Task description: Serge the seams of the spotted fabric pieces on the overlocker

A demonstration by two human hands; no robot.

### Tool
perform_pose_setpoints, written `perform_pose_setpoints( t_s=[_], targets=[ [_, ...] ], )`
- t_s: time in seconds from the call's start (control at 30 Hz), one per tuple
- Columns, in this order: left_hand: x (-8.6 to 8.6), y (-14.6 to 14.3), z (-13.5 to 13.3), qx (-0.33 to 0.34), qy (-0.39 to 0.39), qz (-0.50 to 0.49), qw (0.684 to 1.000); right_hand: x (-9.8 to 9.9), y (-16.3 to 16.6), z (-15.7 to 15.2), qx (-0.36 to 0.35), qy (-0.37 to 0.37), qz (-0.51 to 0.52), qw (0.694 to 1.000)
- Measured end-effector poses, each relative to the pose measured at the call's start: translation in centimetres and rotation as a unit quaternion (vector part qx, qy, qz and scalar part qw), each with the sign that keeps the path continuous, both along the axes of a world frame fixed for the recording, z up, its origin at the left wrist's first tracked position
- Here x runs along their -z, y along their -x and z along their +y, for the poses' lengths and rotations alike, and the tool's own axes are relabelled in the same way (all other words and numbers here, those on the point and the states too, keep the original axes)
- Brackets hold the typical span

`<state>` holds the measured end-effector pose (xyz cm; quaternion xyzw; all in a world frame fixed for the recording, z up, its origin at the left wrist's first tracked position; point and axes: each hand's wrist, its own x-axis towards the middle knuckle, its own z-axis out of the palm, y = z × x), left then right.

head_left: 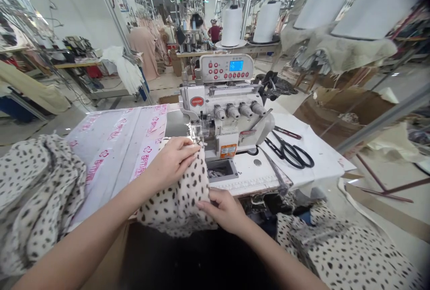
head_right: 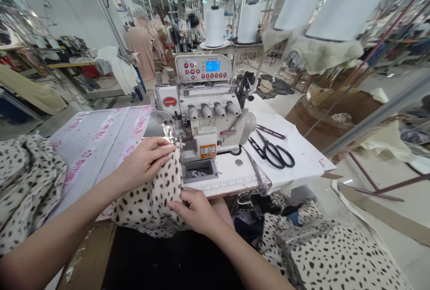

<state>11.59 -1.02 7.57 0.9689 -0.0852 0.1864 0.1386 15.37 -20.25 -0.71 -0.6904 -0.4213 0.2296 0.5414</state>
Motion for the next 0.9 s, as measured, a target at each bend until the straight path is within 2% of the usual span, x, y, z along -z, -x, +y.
perform_pose_setpoints(
  t_s=[0.1,0.27,0.37,0.43,0.5,0.53,0.6,0.63,0.7,0.73,0.77,0.9],
  targets=[
    [-0.3,-0.1,0.4,0.000,0.056,-0.017,0.998,0.3,-0.5,0.3,0.002,0.000,-0.004,1.000],
    [-0.9,-1.5,1.9,-0.068,0.160,-0.039,0.984,0.6,-0.7,0.6,-0.004,-0.019,0.023,1.000],
    [-0.3,-1.6,2.7,-0.119,0.222,-0.112,0.961,0.7,-0.5,0.6,-0.012,-0.033,0.050,0.998],
    [0.9,-0.3,2.8,-0.207,0.277,-0.106,0.932,0.7,-0.4,0.5,-0.012,-0.024,0.054,0.998],
    [2.2,2.1,2.5,-0.292,0.352,0.007,0.889,0.4,-0.4,0.4,-0.012,-0.017,0.050,0.999],
    [2.8,3.5,2.2,-0.314,0.395,0.082,0.859,0.3,-0.4,0.4,-0.017,-0.019,0.054,0.998],
    [3.5,6.2,1.7,-0.311,0.493,0.208,0.785,-0.1,-0.3,0.3,-0.032,-0.027,0.075,0.996],
    [3.4,7.3,1.5,-0.306,0.542,0.240,0.745,-0.4,-0.2,0.2,-0.037,-0.024,0.088,0.995],
    [2.7,8.7,1.7,-0.309,0.626,0.233,0.677,-0.7,0.0,0.3,-0.037,-0.009,0.107,0.993],
    [2.1,8.9,1.9,-0.316,0.653,0.202,0.658,-0.7,0.1,0.3,-0.033,-0.001,0.111,0.993],
    [1.4,8.9,2.2,-0.323,0.667,0.164,0.651,-0.7,0.2,0.4,-0.031,0.005,0.112,0.993],
    [0.2,7.6,3.4,-0.296,0.679,0.057,0.669,0.0,0.3,1.1,-0.044,-0.023,0.123,0.991]
  ],
)
